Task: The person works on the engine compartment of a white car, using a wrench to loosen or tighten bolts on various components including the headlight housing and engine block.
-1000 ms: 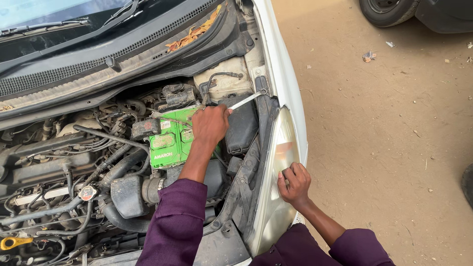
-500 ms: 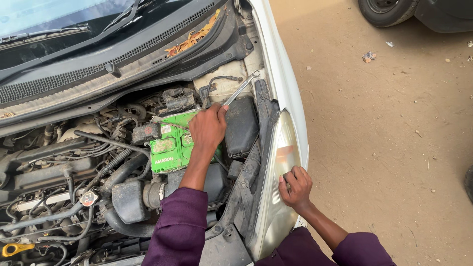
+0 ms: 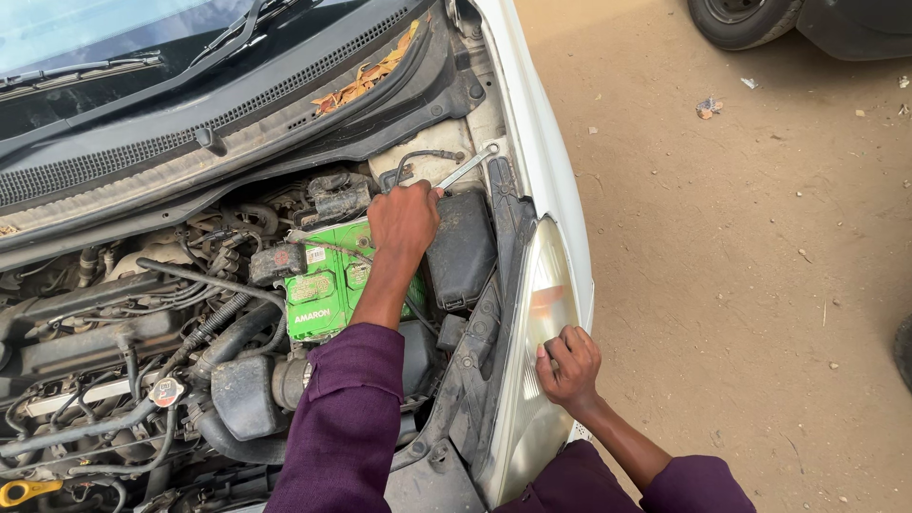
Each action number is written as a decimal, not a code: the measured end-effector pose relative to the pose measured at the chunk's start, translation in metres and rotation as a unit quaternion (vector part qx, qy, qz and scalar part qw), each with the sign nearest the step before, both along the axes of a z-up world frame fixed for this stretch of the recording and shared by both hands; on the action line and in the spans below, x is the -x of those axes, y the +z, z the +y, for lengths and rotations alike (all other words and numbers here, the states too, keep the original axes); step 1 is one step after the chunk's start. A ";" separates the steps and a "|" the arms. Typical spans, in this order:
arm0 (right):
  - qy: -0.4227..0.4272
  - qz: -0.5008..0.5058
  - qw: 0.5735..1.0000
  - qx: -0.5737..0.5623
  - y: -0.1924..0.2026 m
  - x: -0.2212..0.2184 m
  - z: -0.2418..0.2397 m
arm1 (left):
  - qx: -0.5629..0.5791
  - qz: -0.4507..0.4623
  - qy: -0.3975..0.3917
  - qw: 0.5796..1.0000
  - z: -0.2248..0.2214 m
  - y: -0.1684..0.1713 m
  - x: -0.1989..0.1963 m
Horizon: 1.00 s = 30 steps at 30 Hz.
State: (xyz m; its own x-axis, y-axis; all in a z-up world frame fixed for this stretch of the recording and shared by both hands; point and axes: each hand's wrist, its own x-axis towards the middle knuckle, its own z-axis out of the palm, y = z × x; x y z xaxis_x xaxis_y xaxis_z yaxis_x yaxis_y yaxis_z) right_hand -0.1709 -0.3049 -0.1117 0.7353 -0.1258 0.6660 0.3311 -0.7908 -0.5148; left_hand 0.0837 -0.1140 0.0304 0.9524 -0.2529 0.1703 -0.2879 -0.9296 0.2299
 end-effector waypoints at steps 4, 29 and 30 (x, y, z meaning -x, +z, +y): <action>0.001 0.000 1.000 -0.002 0.002 0.000 0.001 | 0.007 0.017 0.008 1.000 -0.001 0.001 -0.004; -0.004 0.016 1.000 0.016 0.013 0.005 0.008 | 0.629 0.087 0.353 0.687 0.167 -0.117 0.238; -0.007 0.018 1.000 0.018 0.014 0.005 0.009 | 0.648 0.086 0.368 0.662 0.168 -0.120 0.246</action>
State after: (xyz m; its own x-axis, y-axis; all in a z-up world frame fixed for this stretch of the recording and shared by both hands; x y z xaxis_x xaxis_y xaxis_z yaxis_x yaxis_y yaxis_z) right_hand -0.1761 -0.2957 -0.0979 0.7574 -0.1122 0.6432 0.3015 -0.8137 -0.4970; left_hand -0.1623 0.0538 -0.0900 0.7702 0.5415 -0.3370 0.2677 0.2052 0.9414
